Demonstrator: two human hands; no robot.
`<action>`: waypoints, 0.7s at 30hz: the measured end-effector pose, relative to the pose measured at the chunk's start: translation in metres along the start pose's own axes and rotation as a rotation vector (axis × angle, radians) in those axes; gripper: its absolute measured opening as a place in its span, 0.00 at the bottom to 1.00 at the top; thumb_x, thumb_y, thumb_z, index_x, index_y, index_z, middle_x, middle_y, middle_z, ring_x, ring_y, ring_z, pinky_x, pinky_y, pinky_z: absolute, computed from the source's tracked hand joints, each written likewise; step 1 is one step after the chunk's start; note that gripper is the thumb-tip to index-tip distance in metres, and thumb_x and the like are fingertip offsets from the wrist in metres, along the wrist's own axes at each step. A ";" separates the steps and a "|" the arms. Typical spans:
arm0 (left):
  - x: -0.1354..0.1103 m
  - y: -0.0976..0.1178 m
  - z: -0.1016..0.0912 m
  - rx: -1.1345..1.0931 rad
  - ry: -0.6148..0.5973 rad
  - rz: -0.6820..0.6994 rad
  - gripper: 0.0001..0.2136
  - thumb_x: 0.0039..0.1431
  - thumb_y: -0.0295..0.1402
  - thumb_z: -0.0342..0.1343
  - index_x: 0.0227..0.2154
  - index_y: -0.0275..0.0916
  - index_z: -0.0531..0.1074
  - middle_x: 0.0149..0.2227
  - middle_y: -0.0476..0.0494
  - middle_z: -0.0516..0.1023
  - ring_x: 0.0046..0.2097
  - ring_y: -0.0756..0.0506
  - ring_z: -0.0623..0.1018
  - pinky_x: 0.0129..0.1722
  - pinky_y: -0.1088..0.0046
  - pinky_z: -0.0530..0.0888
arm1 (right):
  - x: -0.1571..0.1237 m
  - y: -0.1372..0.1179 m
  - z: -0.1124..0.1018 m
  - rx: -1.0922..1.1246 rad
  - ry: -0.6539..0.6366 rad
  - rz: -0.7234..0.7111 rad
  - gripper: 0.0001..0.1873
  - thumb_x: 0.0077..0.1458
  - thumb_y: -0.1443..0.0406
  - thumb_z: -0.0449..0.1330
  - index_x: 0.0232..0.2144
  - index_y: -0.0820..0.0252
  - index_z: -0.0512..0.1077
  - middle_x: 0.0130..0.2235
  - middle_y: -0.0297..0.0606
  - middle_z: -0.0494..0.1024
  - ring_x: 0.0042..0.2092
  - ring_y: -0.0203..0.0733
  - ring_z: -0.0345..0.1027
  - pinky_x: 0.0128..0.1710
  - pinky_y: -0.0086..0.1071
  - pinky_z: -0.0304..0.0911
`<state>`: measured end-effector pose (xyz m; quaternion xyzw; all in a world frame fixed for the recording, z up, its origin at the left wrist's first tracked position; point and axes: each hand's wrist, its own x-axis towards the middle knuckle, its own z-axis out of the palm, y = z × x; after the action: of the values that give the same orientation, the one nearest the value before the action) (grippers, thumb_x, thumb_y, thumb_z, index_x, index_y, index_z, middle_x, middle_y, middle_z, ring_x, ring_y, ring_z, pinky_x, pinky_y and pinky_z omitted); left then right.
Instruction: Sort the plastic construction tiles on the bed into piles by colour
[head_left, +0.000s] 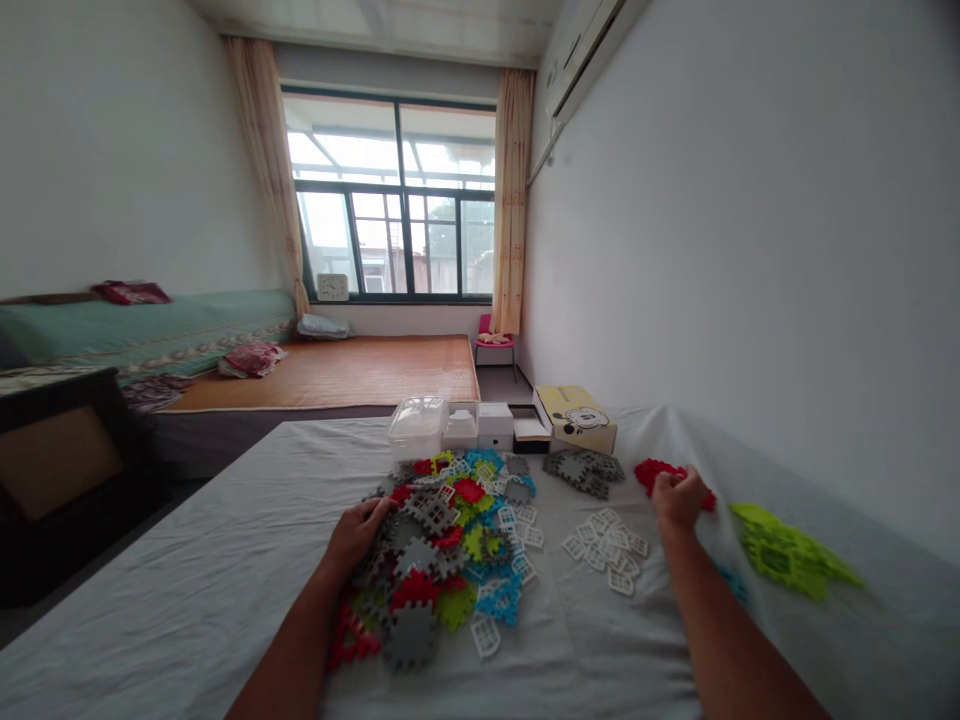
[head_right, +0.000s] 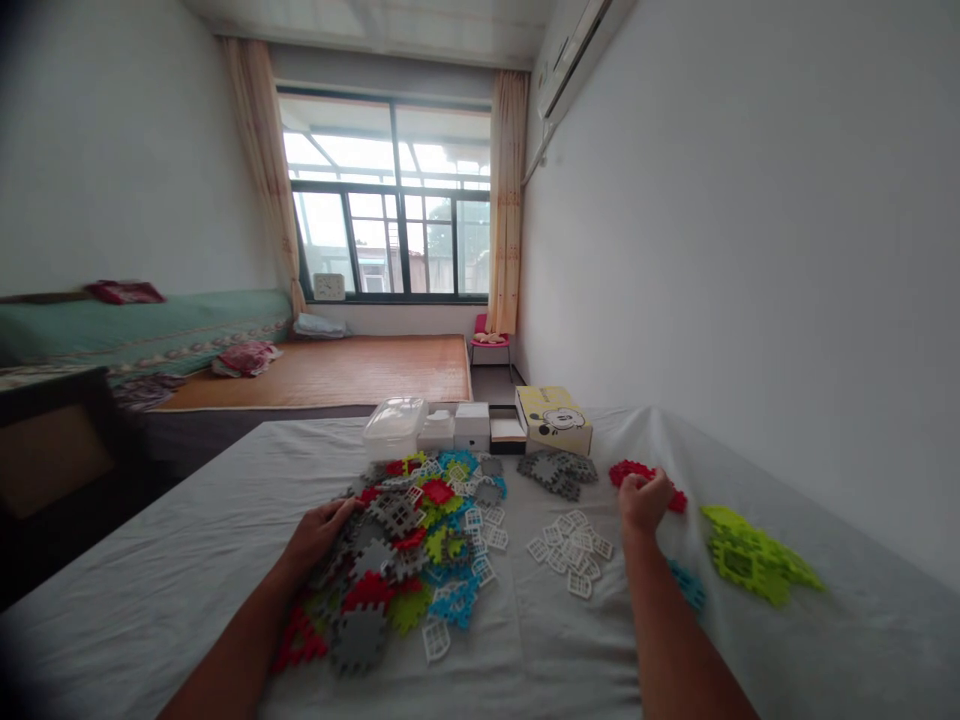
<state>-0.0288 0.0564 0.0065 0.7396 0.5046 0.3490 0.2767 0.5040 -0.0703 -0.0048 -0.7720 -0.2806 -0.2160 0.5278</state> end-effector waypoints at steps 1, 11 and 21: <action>0.000 0.001 0.000 -0.002 0.007 -0.001 0.22 0.52 0.50 0.46 0.33 0.39 0.77 0.34 0.49 0.80 0.39 0.43 0.76 0.38 0.76 0.68 | -0.003 -0.006 0.001 0.008 0.005 -0.015 0.30 0.46 0.62 0.46 0.49 0.81 0.60 0.45 0.65 0.68 0.49 0.61 0.60 0.46 0.53 0.55; -0.004 -0.002 0.005 -0.031 0.024 0.021 0.23 0.53 0.49 0.44 0.32 0.37 0.77 0.31 0.49 0.79 0.35 0.44 0.75 0.35 0.76 0.67 | -0.138 -0.162 0.002 0.304 -0.975 -0.655 0.18 0.55 0.59 0.50 0.45 0.60 0.70 0.45 0.43 0.74 0.47 0.44 0.66 0.49 0.37 0.60; -0.004 -0.003 0.005 -0.028 0.016 0.035 0.22 0.54 0.48 0.43 0.31 0.37 0.77 0.31 0.48 0.79 0.34 0.45 0.75 0.34 0.76 0.67 | -0.170 -0.222 0.032 -0.071 -1.006 -0.912 0.11 0.54 0.64 0.53 0.39 0.59 0.71 0.41 0.43 0.76 0.45 0.44 0.67 0.46 0.35 0.58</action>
<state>-0.0279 0.0536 0.0001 0.7416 0.4886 0.3670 0.2768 0.2309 -0.0114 0.0313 -0.6000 -0.7821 -0.0408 0.1634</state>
